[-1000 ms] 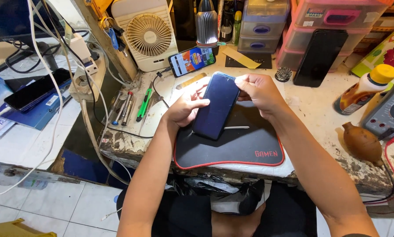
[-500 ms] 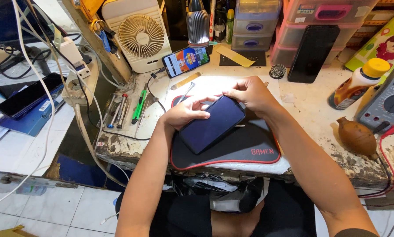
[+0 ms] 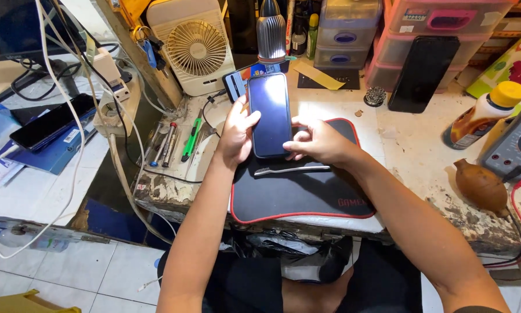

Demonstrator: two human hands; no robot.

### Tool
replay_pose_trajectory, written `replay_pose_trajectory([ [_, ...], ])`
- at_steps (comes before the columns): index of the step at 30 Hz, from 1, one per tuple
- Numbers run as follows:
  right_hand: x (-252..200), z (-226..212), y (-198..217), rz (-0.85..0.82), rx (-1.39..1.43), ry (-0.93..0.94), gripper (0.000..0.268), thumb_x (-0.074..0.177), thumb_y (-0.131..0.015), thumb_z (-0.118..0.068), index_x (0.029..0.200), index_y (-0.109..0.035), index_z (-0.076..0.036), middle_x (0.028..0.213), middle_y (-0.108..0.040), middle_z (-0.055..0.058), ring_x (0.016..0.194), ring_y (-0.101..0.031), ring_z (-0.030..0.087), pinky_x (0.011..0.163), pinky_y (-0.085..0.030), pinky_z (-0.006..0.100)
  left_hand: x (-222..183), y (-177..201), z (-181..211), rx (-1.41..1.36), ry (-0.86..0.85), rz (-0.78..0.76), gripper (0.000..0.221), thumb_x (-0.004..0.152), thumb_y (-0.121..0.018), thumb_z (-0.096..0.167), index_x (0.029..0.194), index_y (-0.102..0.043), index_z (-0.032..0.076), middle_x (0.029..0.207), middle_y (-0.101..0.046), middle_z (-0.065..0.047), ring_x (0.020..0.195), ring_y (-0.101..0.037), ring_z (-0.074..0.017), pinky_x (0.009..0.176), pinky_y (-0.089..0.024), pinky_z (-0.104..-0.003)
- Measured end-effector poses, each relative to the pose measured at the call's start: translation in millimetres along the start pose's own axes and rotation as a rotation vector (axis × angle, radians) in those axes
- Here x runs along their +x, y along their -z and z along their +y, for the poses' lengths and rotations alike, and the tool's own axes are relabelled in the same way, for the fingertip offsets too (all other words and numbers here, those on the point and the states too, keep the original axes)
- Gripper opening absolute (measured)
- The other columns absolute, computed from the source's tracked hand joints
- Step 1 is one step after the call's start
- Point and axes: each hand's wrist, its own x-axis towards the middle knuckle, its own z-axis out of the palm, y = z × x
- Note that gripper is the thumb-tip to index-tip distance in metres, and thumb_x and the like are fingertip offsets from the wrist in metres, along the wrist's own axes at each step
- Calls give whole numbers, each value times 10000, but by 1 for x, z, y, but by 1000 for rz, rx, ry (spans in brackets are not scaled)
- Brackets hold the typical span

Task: Assembling a mobile phone by cleaning the frame with a brush and fitting the screen and back cover.

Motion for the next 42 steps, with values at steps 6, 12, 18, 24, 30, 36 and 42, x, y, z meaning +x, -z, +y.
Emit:
replay_pose_trajectory([
  [6, 5, 10, 4, 72, -65, 117, 597, 896, -732, -16, 1442, -501, 49, 788, -708, 184, 669, -764, 248, 635, -640, 321, -3, -4, 1, -35, 0, -1, 575, 1011, -562, -52, 1535, -377, 99, 1338, -587, -191, 1115, -677, -364, 934, -624, -499],
  [12, 11, 17, 15, 112, -149, 127, 607, 885, -732, -20, 1449, -518, 40, 808, -717, 171, 682, -755, 229, 676, -634, 327, -9, -6, 10, -39, 37, -48, 615, 1008, -588, 6, 1553, -367, 187, 1375, -575, -231, 1215, -631, -417, 1025, -551, -569],
  [18, 4, 7, 26, 417, -636, 178, 576, 802, -766, -202, 1369, -664, -194, 833, -709, 23, 738, -708, 126, 716, -573, 291, -10, -9, 4, -45, 35, -110, 563, 1035, -519, -20, 1535, -397, 209, 1407, -550, -261, 1320, -552, -480, 1109, -452, -635],
  [24, -5, -10, 5, 537, -712, 189, 610, 825, -791, -333, 1388, -633, -159, 1097, -744, 108, 1028, -732, 271, 910, -586, 391, -4, -4, -6, 46, 30, -125, 557, 1039, -528, -34, 1487, -409, 277, 1409, -583, -211, 1320, -566, -411, 1062, -520, -561],
  [30, -7, -20, -21, 559, -531, 375, 1051, 685, -919, -309, 1536, -349, -71, 1351, -553, 311, 1239, -576, 527, 1055, -493, 613, -5, 4, -18, 143, 70, -167, 639, 959, -740, 62, 1493, -456, 268, 1390, -594, -250, 1274, -613, -421, 1055, -520, -555],
  [36, -13, -21, -27, 623, -442, 429, 1017, 712, -960, -161, 1445, -268, -23, 1220, -529, 343, 1206, -563, 607, 983, -493, 681, -15, -12, -10, 89, 123, -251, 618, 931, -769, 68, 1483, -534, 215, 1400, -605, -182, 1297, -592, -318, 1086, -491, -528],
  [42, -5, -17, -8, 776, -368, 436, 993, 734, -955, -76, 1416, -234, -91, 1263, -532, 282, 1233, -574, 532, 981, -511, 668, -23, -30, 11, 158, 145, -321, 633, 928, -753, 97, 1512, -515, 156, 1305, -622, -216, 1287, -588, -314, 1138, -447, -548],
])
